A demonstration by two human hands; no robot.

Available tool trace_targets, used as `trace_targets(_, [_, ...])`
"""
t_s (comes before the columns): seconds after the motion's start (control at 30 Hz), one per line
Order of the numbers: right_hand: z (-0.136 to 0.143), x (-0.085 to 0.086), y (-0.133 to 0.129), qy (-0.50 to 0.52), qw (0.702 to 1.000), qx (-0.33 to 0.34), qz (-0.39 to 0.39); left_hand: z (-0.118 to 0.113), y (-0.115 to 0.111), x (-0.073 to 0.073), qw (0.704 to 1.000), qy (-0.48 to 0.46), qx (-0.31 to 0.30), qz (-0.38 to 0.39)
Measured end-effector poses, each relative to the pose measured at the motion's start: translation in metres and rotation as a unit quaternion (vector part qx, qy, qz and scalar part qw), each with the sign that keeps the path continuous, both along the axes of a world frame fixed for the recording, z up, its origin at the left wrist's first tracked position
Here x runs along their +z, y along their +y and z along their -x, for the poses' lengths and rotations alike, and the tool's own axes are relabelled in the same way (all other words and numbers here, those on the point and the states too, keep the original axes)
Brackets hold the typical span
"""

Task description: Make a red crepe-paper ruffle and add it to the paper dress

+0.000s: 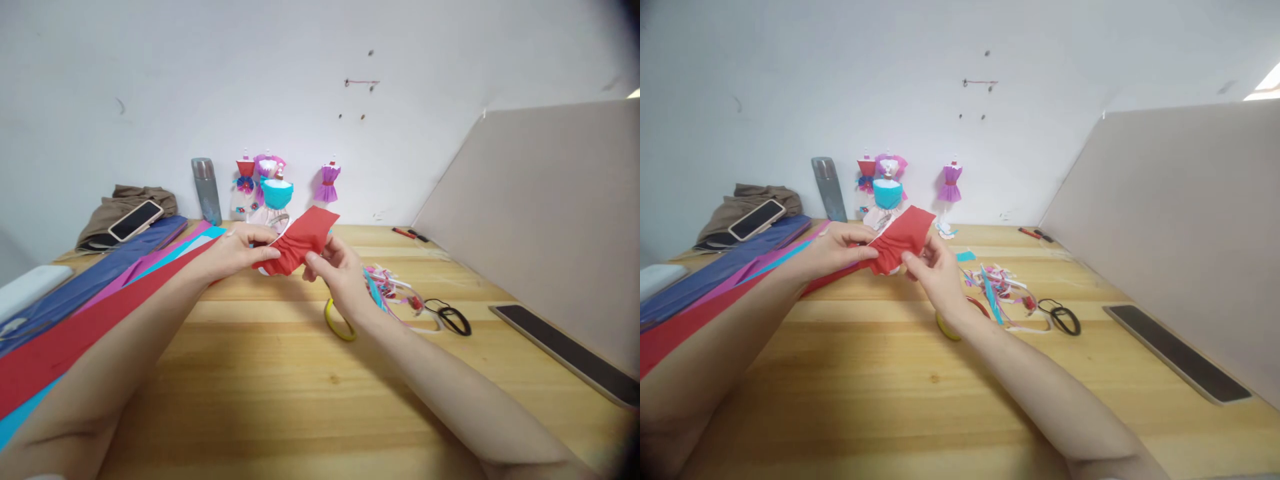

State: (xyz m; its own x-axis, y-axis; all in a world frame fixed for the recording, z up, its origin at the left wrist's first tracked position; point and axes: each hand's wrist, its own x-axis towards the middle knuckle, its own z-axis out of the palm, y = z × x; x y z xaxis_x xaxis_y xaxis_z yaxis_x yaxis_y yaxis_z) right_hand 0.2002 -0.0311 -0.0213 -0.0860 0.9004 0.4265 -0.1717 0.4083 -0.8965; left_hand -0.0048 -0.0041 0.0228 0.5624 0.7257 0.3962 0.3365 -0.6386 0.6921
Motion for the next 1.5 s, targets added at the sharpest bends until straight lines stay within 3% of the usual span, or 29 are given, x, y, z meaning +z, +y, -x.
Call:
trace_targets(0.1, [0.001,-0.001,0.0,-0.011,0.999,0.027,0.034,0.0,0.0,-0.001,1.0,0.008,-0.004,0.0])
trace_targets(0.33, [0.001,-0.005,-0.001,-0.026,0.999,0.02,0.04,0.001,0.001,-0.001,1.0,0.016,0.0,-0.014])
trace_targets(0.7, [0.003,-0.025,0.008,0.002,0.993,0.061,0.101,0.005,0.004,-0.003,1.0,0.018,0.004,-0.005])
trace_targets(0.83, [-0.01,-0.028,0.028,0.031,0.997,-0.016,0.067,0.011,0.009,-0.003,0.997,0.076,-0.008,0.031])
trace_targets(0.9, [-0.022,-0.024,0.038,0.025,0.996,-0.077,0.025,0.013,0.009,-0.002,0.988,0.134,-0.045,0.057])
trace_targets(0.97, [-0.034,-0.018,0.044,0.009,0.997,-0.08,0.008,0.012,0.007,-0.002,0.977,0.18,-0.088,0.078])
trace_targets(1.07, [-0.045,-0.011,0.044,-0.132,0.99,0.023,-0.04,0.004,0.003,-0.005,0.963,0.217,-0.132,0.094])
trace_targets(1.23, [-0.042,-0.014,0.04,-0.309,0.927,0.208,-0.046,-0.01,0.002,-0.016,0.949,0.244,-0.17,0.102])
trace_targets(1.5, [-0.048,-0.025,0.051,-0.375,0.874,0.304,-0.051,-0.017,0.006,-0.027,0.947,0.24,-0.15,0.154])
